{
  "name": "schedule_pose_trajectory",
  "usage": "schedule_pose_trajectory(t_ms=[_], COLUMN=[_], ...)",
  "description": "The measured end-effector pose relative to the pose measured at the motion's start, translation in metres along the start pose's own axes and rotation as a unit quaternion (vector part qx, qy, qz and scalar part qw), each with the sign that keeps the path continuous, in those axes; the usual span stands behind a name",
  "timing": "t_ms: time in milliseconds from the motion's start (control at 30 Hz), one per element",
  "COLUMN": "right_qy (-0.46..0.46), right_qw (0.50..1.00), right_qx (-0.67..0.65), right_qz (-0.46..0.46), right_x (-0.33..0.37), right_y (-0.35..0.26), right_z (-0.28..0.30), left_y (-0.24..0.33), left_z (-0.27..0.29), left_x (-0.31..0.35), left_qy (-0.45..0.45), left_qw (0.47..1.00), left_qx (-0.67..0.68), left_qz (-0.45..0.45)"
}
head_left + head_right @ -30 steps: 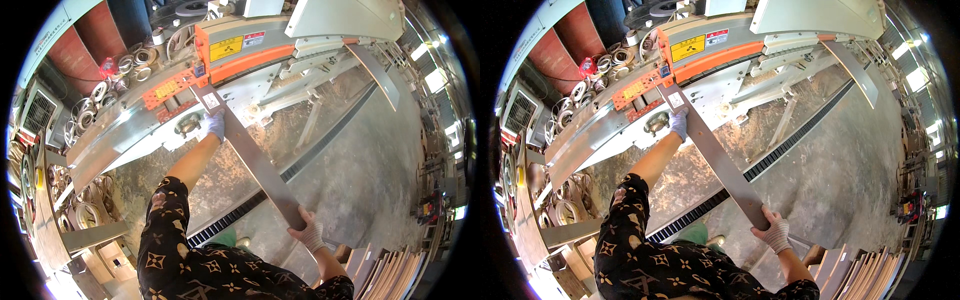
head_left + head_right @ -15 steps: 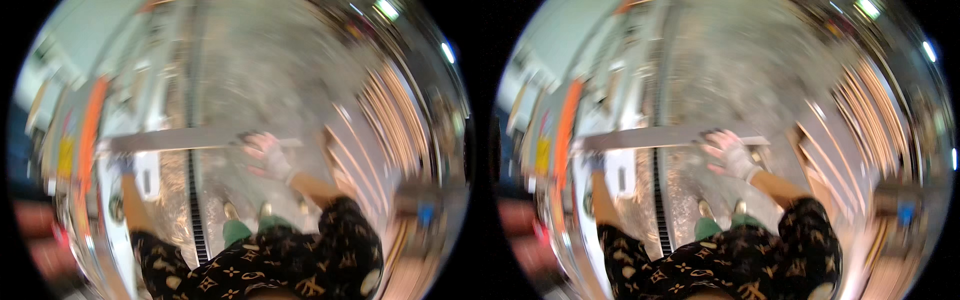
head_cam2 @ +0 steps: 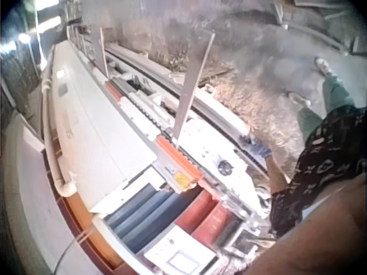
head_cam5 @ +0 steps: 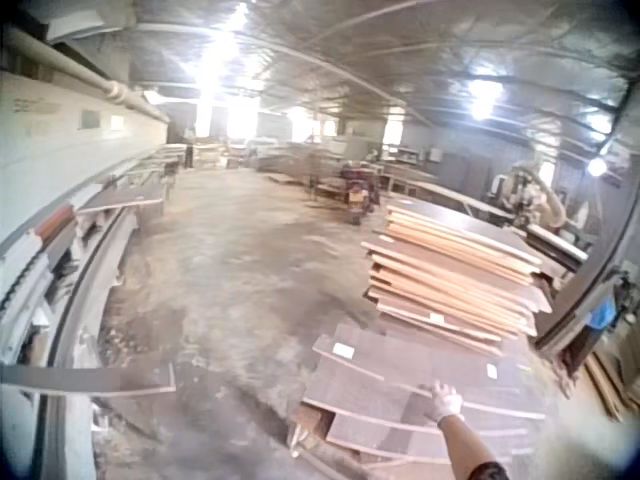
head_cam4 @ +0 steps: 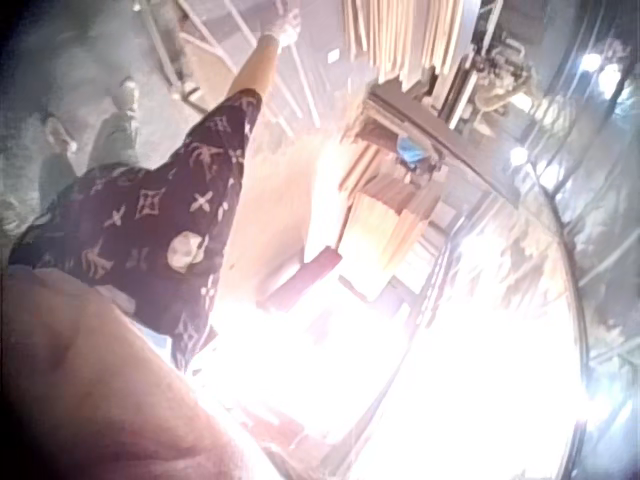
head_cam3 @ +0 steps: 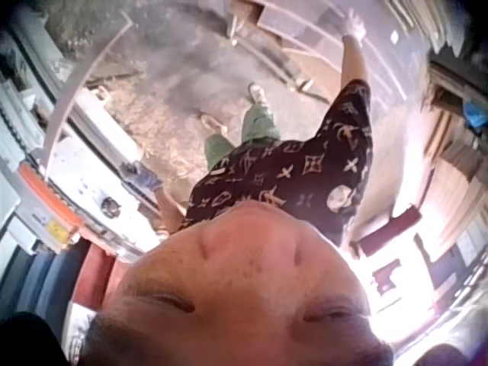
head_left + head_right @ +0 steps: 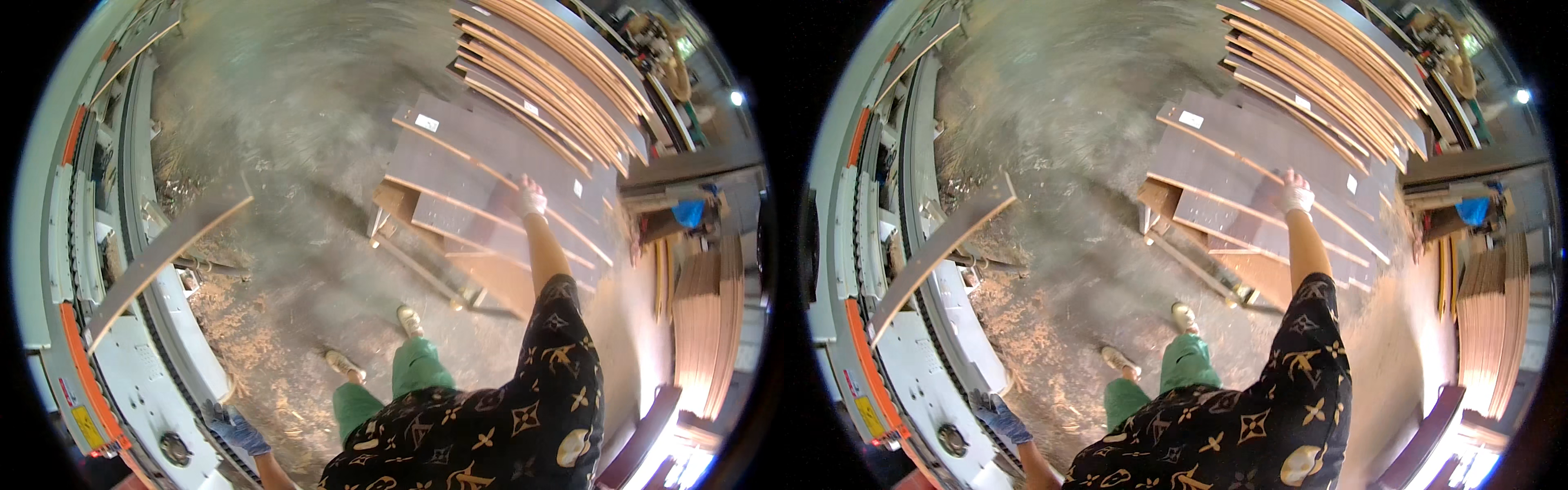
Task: The person repeatedly picks up large rectangular wood panels from a stack, carries them to a panel saw, aligns them, and cuts them. After each cut, the person returns the panel to the stack and repeats the process.
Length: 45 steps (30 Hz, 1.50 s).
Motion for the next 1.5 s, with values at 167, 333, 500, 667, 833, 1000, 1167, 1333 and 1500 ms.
schedule_pose_trajectory(t_ms=[167,333,500,667,833,1000,1167,1333,1500], right_qy=[-0.090,-0.029,-0.138,-0.096,-0.038,-0.046,-0.042,-0.078,-0.084], right_qw=[0.996,0.969,0.865,0.736,0.602,0.544,0.562,0.577,0.606], right_qx=[-0.001,-0.087,-0.321,-0.329,-0.228,-0.197,-0.177,-0.201,-0.149], right_qz=[0.024,0.231,0.360,0.584,0.764,0.814,0.807,0.788,0.777], right_x=[-0.065,-0.026,0.161,0.300,0.385,0.443,0.519,0.560,0.555], right_y=[0.053,0.049,-0.050,-0.143,-0.209,-0.276,-0.340,-0.393,-0.414], right_z=[-0.039,-0.029,0.113,0.156,0.191,0.211,0.257,0.284,0.300], left_y=[-0.009,0.033,0.106,0.134,0.003,-0.051,-0.107,-0.174,-0.191], left_z=[-0.066,-0.164,-0.231,-0.176,0.014,0.166,0.244,0.285,0.279], left_x=[0.064,0.098,0.115,0.029,-0.009,-0.048,-0.105,-0.167,-0.180], left_qy=[-0.051,-0.093,-0.138,0.151,0.330,0.424,0.378,0.369,0.409], left_qw=[0.994,0.948,0.840,0.863,0.731,0.700,0.720,0.703,0.690], left_qx=[0.022,0.196,0.415,0.429,0.543,0.535,0.542,0.544,0.542], left_qz=[0.097,0.233,0.322,0.218,0.246,0.210,0.213,0.272,0.254])
Point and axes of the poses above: each hand's wrist, its own x-axis away from the middle knuckle, its own z-axis out of the back of the hand, y = z × x, the point moved 1 cm from there along -x, towards the middle knuckle, and after that the axes turned 15 degrees about x, right-handed, at the moved point
